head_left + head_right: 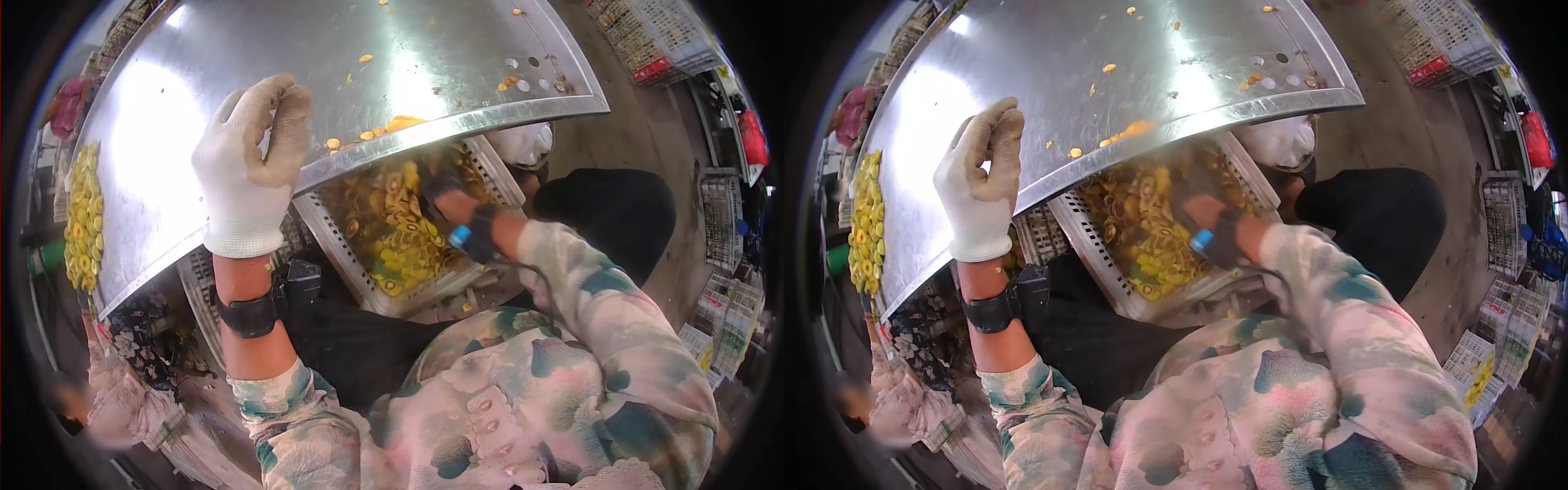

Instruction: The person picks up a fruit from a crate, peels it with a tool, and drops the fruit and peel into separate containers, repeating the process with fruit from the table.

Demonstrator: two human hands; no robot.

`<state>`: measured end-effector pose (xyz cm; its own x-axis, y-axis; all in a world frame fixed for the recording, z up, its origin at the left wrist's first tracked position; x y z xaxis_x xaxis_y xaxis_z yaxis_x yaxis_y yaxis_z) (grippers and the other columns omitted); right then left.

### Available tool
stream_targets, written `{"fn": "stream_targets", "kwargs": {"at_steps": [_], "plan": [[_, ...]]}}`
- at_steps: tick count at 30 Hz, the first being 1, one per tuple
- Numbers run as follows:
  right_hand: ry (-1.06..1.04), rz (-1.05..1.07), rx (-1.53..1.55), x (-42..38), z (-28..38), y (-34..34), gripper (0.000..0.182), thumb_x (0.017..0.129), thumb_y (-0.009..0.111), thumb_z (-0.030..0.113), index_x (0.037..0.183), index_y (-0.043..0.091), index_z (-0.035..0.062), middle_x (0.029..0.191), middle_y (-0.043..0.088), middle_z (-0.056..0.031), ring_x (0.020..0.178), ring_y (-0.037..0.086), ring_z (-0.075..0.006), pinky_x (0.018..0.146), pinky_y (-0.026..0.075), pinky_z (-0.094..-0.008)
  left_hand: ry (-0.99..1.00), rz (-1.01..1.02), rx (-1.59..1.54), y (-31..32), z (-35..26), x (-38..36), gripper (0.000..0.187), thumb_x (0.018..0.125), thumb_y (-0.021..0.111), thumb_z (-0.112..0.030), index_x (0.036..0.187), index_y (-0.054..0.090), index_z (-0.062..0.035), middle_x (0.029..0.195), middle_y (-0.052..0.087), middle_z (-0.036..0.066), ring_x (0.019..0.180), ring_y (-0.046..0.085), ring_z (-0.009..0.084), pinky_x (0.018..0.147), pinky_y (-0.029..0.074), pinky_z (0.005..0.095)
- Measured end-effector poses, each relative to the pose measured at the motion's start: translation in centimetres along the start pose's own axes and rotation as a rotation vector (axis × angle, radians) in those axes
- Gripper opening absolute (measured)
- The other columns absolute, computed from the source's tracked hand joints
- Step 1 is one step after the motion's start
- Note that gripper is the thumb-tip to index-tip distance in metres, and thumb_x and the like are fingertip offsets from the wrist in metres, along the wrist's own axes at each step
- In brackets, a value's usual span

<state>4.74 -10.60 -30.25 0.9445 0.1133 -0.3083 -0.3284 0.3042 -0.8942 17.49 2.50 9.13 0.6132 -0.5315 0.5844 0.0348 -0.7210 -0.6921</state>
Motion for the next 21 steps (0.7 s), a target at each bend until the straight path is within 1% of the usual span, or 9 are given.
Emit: {"fn": "stream_targets", "kwargs": {"at_steps": [1, 2, 5, 9, 10, 12, 14, 17, 21], "plan": [[0.093, 0.385, 0.163, 0.7, 1.6, -4.7, 0.037, 0.075, 0.053, 0.013, 0.11, 0.049, -0.002, 0.107, 0.053, -0.0211, 0.105, 0.049, -0.0332, 0.088, 0.039, -0.0421, -0.028, 0.017, 0.017, 0.1, 0.3, -0.2, 0.014, 0.077, 0.064, -0.015, 0.087, 0.063, -0.0053, 0.075, 0.062, 0.01, 0.062, 0.059, 0.0215, 0.057, 0.047, 0.0281], [0.098, 0.369, 0.155, 2.5, 1.4, -5.7, 0.035, 0.076, 0.052, 0.013, 0.109, 0.05, -0.0012, 0.107, 0.053, -0.0213, 0.104, 0.05, -0.033, 0.088, 0.039, -0.0416, -0.053, 0.034, 0.034, 0.3, 0.6, -0.3, 0.013, 0.077, 0.064, -0.015, 0.087, 0.063, -0.0055, 0.075, 0.062, 0.01, 0.062, 0.059, 0.0226, 0.057, 0.047, 0.0285], [0.066, 0.076, 0.19, 5.9, 0.0, -6.7, 0.03, 0.079, 0.048, 0.013, 0.105, 0.054, 0.0013, 0.106, 0.054, -0.022, 0.103, 0.051, -0.0323, 0.087, 0.04, -0.0403, -0.026, 0.089, 0.101, 0.9, 1.8, -0.7, 0.013, 0.076, 0.064, -0.014, 0.086, 0.063, -0.0058, 0.075, 0.062, 0.01, 0.063, 0.059, 0.0234, 0.057, 0.047, 0.0294], [-0.265, -0.371, 0.192, 2.8, 1.2, -9.2, 0.026, 0.083, 0.043, 0.014, 0.101, 0.058, 0.0045, 0.105, 0.056, -0.0228, 0.102, 0.053, -0.0314, 0.085, 0.041, -0.0384, -0.058, 0.097, 0.15, 0.3, 2.5, -0.9, 0.012, 0.076, 0.064, -0.013, 0.086, 0.063, -0.0065, 0.075, 0.062, 0.009, 0.063, 0.06, 0.0229, 0.057, 0.047, 0.0295], [-0.269, -0.365, 0.184, 1.7, 1.9, -9.6, 0.026, 0.083, 0.043, 0.014, 0.101, 0.058, 0.0045, 0.105, 0.056, -0.0228, 0.102, 0.053, -0.0314, 0.085, 0.041, -0.0384, -0.047, 0.064, 0.123, 0.0, 2.6, -1.1, 0.012, 0.075, 0.064, -0.013, 0.085, 0.063, -0.0067, 0.075, 0.062, 0.008, 0.064, 0.06, 0.0232, 0.058, 0.047, 0.0297], [-0.024, -0.152, -0.304, -2.0, 5.3, -10.3, 0.034, 0.086, 0.042, 0.023, 0.114, 0.053, 0.0068, 0.115, 0.052, -0.0205, 0.109, 0.048, -0.0311, 0.092, 0.037, -0.0374, -0.033, 0.039, 0.098, -0.5, 2.7, -1.2, 0.012, 0.075, 0.064, -0.014, 0.085, 0.063, -0.0069, 0.074, 0.061, 0.008, 0.065, 0.06, 0.0235, 0.058, 0.047, 0.0298], [0.474, -0.076, 0.426, -1.8, 2.8, -3.1, 0.058, 0.08, 0.049, 0.018, 0.135, 0.031, 0.0191, 0.124, 0.04, -0.0246, 0.109, 0.045, -0.038, 0.089, 0.039, -0.0389, -0.086, 0.131, 0.137, -0.5, 2.6, -1.3, 0.018, 0.08, 0.062, -0.015, 0.094, 0.063, -0.003, 0.078, 0.063, 0.008, 0.062, 0.059, 0.0131, 0.055, 0.045, 0.0258], [0.497, 0.147, 0.445, 0.2, 4.5, -2.7, 0.062, 0.08, 0.05, 0.024, 0.136, 0.027, 0.0162, 0.127, 0.038, -0.0254, 0.11, 0.045, -0.0386, 0.089, 0.038, -0.0399, -0.028, 0.115, 0.168, -0.5, 2.6, -1.2, 0.018, 0.08, 0.062, -0.016, 0.093, 0.063, -0.0031, 0.078, 0.063, 0.009, 0.062, 0.06, 0.0146, 0.056, 0.047, 0.0268], [0.228, 0.247, 0.367, 2.4, 4.6, -2.7, 0.063, 0.079, 0.051, 0.028, 0.135, 0.028, 0.0135, 0.127, 0.039, -0.0254, 0.11, 0.045, -0.0381, 0.089, 0.038, -0.0399, -0.07, 0.136, 0.187, 0.1, 3.4, -1.2, 0.017, 0.081, 0.061, -0.019, 0.088, 0.062, -0.0034, 0.079, 0.062, 0.01, 0.062, 0.06, 0.0189, 0.057, 0.047, 0.0279]]}}
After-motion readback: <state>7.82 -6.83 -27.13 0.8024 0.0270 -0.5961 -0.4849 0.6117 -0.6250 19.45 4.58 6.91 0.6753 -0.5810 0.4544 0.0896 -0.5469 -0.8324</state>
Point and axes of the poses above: each hand's wrist, its own x-axis towards the middle knuckle, its own y-axis out of the palm, z = x × y, the point moved 6 cm from there along x, towards the middle knuckle
